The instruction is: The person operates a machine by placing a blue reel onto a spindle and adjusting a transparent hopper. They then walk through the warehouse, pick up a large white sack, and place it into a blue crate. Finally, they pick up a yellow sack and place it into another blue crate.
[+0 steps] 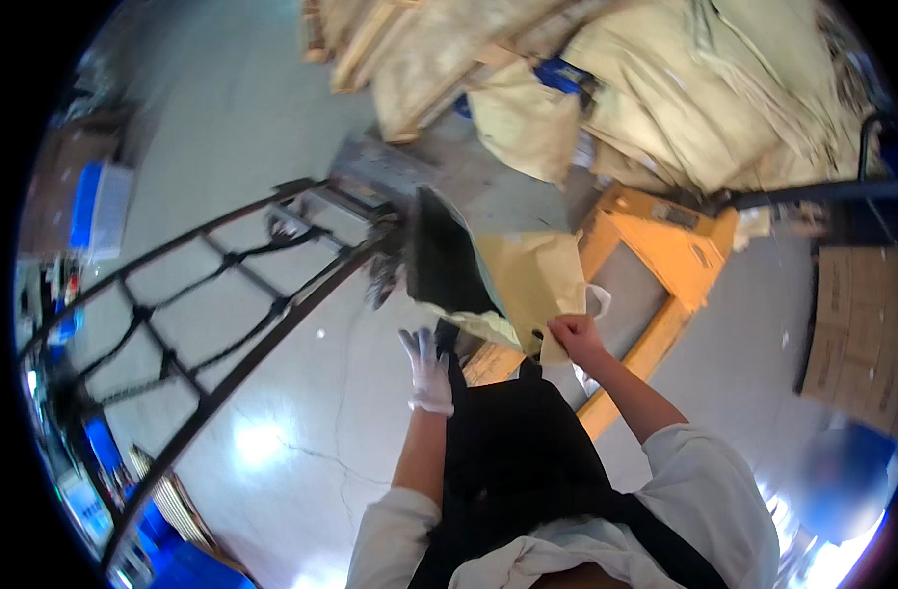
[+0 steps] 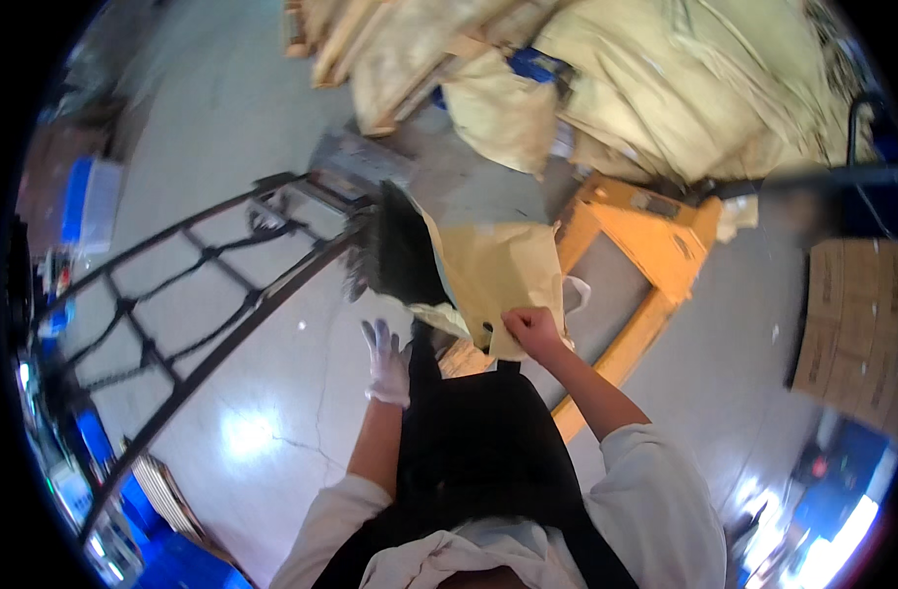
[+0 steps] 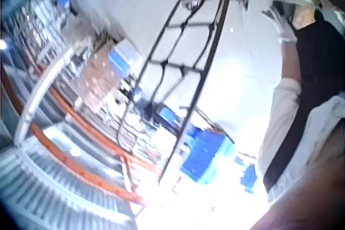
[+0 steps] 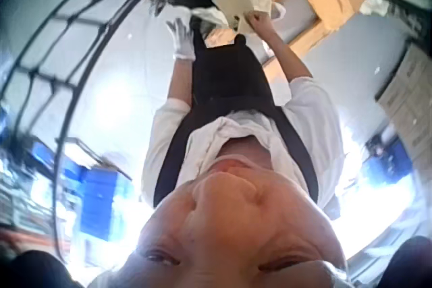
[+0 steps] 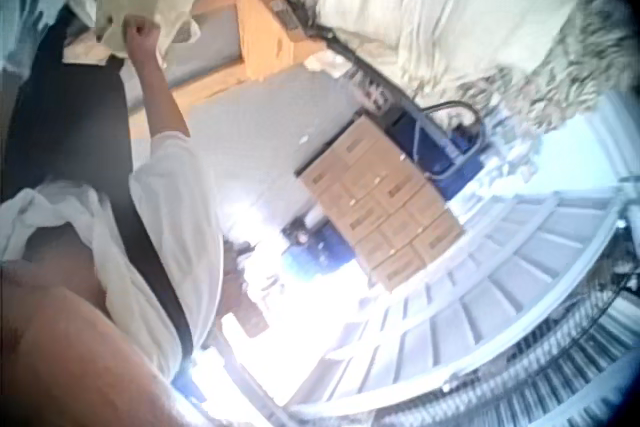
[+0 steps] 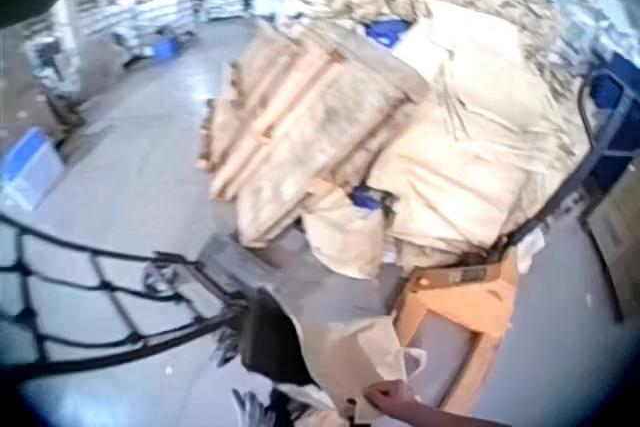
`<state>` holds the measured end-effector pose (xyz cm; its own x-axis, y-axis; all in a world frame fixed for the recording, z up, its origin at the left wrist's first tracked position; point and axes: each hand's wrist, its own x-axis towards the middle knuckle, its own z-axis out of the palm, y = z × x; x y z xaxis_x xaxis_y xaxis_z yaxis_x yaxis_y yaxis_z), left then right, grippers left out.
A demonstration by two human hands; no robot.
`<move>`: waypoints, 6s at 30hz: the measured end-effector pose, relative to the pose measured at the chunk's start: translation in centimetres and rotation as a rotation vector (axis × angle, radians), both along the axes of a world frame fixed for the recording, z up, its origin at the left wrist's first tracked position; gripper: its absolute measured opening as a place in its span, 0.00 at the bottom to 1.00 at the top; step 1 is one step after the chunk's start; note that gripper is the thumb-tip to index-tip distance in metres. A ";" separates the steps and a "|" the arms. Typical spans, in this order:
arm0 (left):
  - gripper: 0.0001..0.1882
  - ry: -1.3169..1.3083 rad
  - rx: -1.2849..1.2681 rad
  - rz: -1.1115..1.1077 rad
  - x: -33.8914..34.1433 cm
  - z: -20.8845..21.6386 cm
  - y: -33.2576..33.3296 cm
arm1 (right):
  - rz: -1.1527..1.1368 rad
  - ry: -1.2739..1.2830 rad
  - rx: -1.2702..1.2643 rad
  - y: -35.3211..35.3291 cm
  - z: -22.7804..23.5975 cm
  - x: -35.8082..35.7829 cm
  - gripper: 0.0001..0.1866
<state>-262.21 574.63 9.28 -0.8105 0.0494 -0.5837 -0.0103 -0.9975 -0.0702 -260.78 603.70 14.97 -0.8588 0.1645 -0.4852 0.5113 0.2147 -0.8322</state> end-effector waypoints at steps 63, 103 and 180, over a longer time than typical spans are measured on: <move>0.21 -0.758 -1.110 1.145 16.3 21.5 -124.7 | 2.367 0.678 -0.111 -158.5 21.0 -13.4 0.40; 0.22 0.126 -0.846 0.998 -25.1 24.0 -261.1 | 1.587 0.199 -0.086 -287.5 14.5 -51.1 0.20; 0.23 -1.567 -1.274 0.332 15.5 23.6 -463.0 | 2.465 -1.453 -0.184 -513.4 20.0 -8.5 0.28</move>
<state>-246.75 111.60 32.93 0.4239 -0.8778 -0.2232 -0.4928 -0.4303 0.7563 -269.32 90.30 34.99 0.9110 0.0763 -0.4053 -0.3201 0.7505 -0.5782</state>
